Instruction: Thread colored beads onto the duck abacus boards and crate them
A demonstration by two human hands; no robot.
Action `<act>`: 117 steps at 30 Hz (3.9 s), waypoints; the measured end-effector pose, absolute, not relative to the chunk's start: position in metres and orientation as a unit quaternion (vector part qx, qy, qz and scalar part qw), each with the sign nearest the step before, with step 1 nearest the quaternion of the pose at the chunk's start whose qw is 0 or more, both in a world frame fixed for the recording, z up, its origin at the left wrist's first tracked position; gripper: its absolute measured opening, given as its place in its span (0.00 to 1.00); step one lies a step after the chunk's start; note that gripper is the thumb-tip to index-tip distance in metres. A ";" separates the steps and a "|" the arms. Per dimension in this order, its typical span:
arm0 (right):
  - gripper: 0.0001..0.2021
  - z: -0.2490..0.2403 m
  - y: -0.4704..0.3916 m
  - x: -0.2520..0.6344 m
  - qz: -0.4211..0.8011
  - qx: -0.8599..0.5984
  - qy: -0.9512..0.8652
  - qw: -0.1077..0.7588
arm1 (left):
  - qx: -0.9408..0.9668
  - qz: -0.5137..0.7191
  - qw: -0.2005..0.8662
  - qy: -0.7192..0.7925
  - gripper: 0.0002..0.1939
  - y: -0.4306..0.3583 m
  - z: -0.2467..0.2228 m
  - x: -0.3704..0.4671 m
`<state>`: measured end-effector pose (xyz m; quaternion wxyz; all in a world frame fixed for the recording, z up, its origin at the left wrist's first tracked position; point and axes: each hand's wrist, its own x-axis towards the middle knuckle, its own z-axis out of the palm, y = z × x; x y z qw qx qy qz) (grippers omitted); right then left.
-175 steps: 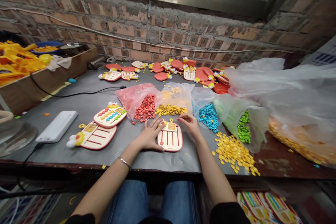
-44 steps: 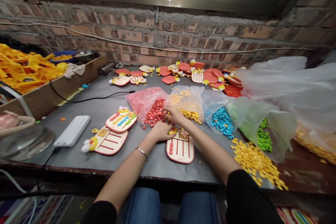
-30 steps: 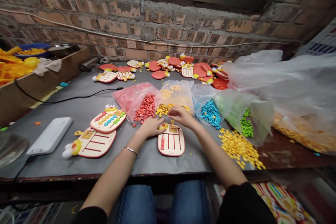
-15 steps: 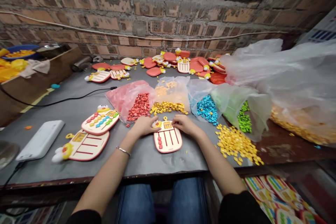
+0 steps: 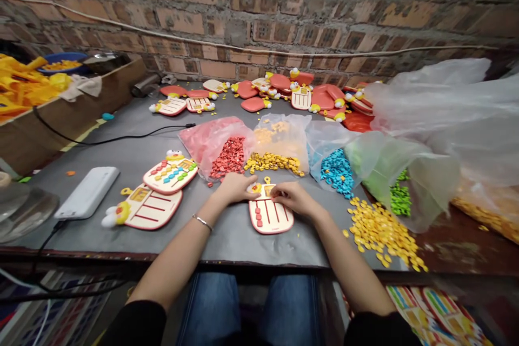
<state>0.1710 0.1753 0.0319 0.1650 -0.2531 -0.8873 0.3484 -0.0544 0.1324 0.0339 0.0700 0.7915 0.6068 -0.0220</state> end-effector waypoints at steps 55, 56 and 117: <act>0.07 0.034 0.185 0.187 0.278 -0.276 -0.906 0.163 | 0.838 0.115 0.188 0.499 0.18 0.131 0.035 -0.068; 0.08 0.035 0.184 0.188 0.312 -0.271 -0.897 0.158 | 0.839 0.114 0.188 0.498 0.18 0.132 0.035 -0.068; 0.13 -0.013 0.226 0.176 0.092 -0.426 -0.867 0.242 | 0.840 0.126 0.189 0.492 0.16 0.132 0.033 -0.066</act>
